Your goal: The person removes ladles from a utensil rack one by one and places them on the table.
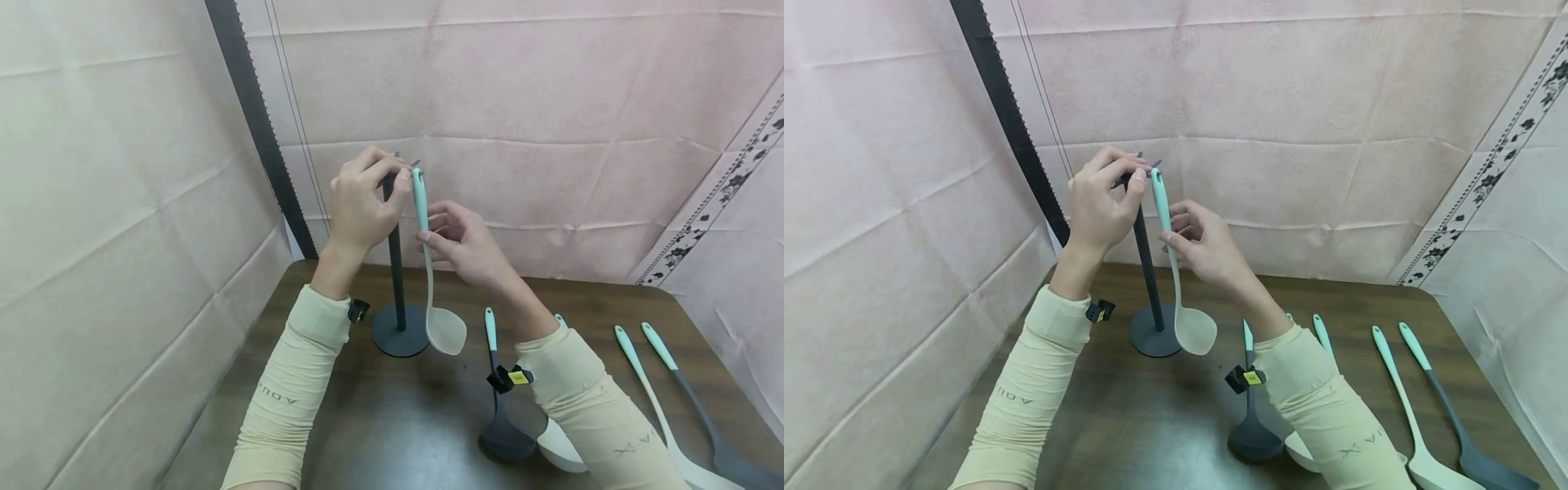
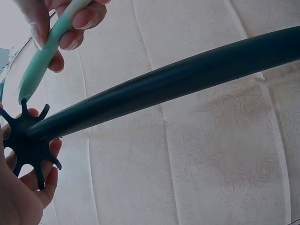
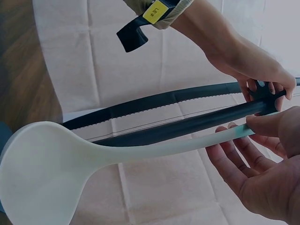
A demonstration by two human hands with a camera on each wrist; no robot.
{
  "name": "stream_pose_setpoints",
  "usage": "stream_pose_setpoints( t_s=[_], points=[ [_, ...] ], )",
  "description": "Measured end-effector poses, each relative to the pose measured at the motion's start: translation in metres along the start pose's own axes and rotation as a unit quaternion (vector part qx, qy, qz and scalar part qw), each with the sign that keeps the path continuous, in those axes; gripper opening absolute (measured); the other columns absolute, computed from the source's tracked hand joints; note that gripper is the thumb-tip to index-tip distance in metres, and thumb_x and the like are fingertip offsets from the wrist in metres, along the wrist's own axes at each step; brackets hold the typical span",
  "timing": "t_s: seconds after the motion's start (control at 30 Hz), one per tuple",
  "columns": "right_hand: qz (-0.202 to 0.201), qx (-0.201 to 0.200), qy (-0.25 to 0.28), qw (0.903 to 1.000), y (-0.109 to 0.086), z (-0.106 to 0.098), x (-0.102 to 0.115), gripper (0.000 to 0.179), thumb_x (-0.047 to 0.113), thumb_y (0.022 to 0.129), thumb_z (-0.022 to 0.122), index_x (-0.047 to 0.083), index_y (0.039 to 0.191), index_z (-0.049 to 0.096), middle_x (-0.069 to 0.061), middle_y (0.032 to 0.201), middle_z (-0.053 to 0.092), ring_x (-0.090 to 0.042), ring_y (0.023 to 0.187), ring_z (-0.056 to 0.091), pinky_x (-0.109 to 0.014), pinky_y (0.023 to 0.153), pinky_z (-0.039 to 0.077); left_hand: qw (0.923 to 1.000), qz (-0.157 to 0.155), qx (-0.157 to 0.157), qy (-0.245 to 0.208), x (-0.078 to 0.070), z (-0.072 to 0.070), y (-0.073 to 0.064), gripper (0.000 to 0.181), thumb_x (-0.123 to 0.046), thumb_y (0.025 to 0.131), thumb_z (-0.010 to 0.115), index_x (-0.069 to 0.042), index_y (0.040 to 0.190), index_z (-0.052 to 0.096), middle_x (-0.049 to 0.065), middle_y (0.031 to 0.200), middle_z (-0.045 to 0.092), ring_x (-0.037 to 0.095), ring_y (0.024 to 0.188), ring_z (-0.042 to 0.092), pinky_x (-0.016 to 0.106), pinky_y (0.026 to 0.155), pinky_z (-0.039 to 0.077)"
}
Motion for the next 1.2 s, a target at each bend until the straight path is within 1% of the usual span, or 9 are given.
stream_pose_setpoints(
  t_s=[0.23, 0.43, 0.6, 0.77, 0.87, 1.1, 1.2],
  points=[
    [-0.011, -0.006, -0.009, 0.9999, -0.002, -0.006, 0.004, 0.030, 0.009, 0.103, 0.067, 0.009, 0.132, 0.060, -0.018, 0.111, 0.071, -0.032, 0.095, 0.075, -0.048, 0.085, 0.063, 1.0000, 0.003, -0.005, 0.000, 0.000, -0.001, 0.000, 0.044, -0.040, 0.099, 0.050, -0.010, 0.096, 0.082, 0.003, 0.103, 0.075, 0.023, 0.086, 0.068, 0.046, 0.077, 0.052],
    [-0.005, -0.009, -0.016, 0.9998, -0.004, -0.008, 0.005, 0.030, 0.009, 0.103, 0.068, 0.010, 0.132, 0.061, -0.016, 0.112, 0.072, -0.031, 0.098, 0.075, -0.051, 0.086, 0.062, 1.0000, 0.004, -0.006, 0.000, -0.001, -0.001, 0.001, 0.044, -0.040, 0.099, 0.051, -0.010, 0.095, 0.082, 0.003, 0.103, 0.075, 0.024, 0.086, 0.068, 0.046, 0.077, 0.052],
    [-0.005, -0.010, -0.015, 0.9998, -0.005, -0.008, 0.005, 0.029, 0.009, 0.102, 0.068, 0.010, 0.131, 0.061, -0.016, 0.112, 0.072, -0.031, 0.098, 0.075, -0.052, 0.086, 0.062, 1.0000, 0.005, -0.007, -0.001, -0.001, -0.001, 0.000, 0.044, -0.040, 0.099, 0.050, -0.009, 0.095, 0.082, 0.004, 0.103, 0.075, 0.025, 0.087, 0.069, 0.046, 0.077, 0.053],
    [-0.008, -0.010, -0.020, 0.9997, -0.007, -0.008, 0.005, 0.030, 0.009, 0.102, 0.068, 0.007, 0.132, 0.060, -0.017, 0.111, 0.072, -0.031, 0.097, 0.075, -0.048, 0.083, 0.064, 1.0000, 0.005, -0.005, -0.001, -0.001, -0.001, -0.001, 0.044, -0.040, 0.099, 0.050, -0.009, 0.095, 0.082, 0.004, 0.104, 0.075, 0.025, 0.087, 0.068, 0.046, 0.077, 0.053],
    [-0.010, -0.011, -0.021, 0.9997, -0.008, -0.008, 0.005, 0.031, 0.009, 0.102, 0.068, 0.006, 0.132, 0.060, -0.017, 0.110, 0.072, -0.031, 0.096, 0.075, -0.052, 0.083, 0.063, 1.0000, 0.004, -0.005, 0.000, -0.001, -0.001, -0.002, 0.044, -0.040, 0.099, 0.050, -0.009, 0.095, 0.082, 0.004, 0.104, 0.075, 0.024, 0.088, 0.068, 0.046, 0.078, 0.053],
    [-0.011, -0.016, -0.025, 0.9995, -0.007, -0.010, 0.006, 0.032, 0.009, 0.101, 0.070, 0.005, 0.132, 0.061, -0.018, 0.110, 0.072, -0.030, 0.095, 0.076, -0.051, 0.082, 0.063, 0.9999, 0.010, -0.008, -0.001, -0.002, -0.001, -0.001, 0.043, -0.040, 0.100, 0.051, -0.010, 0.095, 0.082, 0.004, 0.104, 0.075, 0.022, 0.090, 0.069, 0.046, 0.079, 0.053],
    [-0.015, -0.017, -0.024, 0.9995, -0.008, -0.010, 0.005, 0.033, 0.010, 0.101, 0.070, 0.003, 0.133, 0.060, -0.017, 0.110, 0.072, -0.030, 0.095, 0.076, -0.055, 0.083, 0.063, 0.9999, 0.012, -0.010, 0.000, -0.002, -0.002, -0.001, 0.043, -0.039, 0.100, 0.050, -0.010, 0.095, 0.082, 0.003, 0.104, 0.075, 0.022, 0.090, 0.069, 0.045, 0.078, 0.053]
  ],
)
Point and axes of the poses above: each hand's wrist, its own y-axis towards the middle knuckle, its own z-axis out of the palm, x = y × z, the point moved 5 cm from there along y, towards the middle knuckle
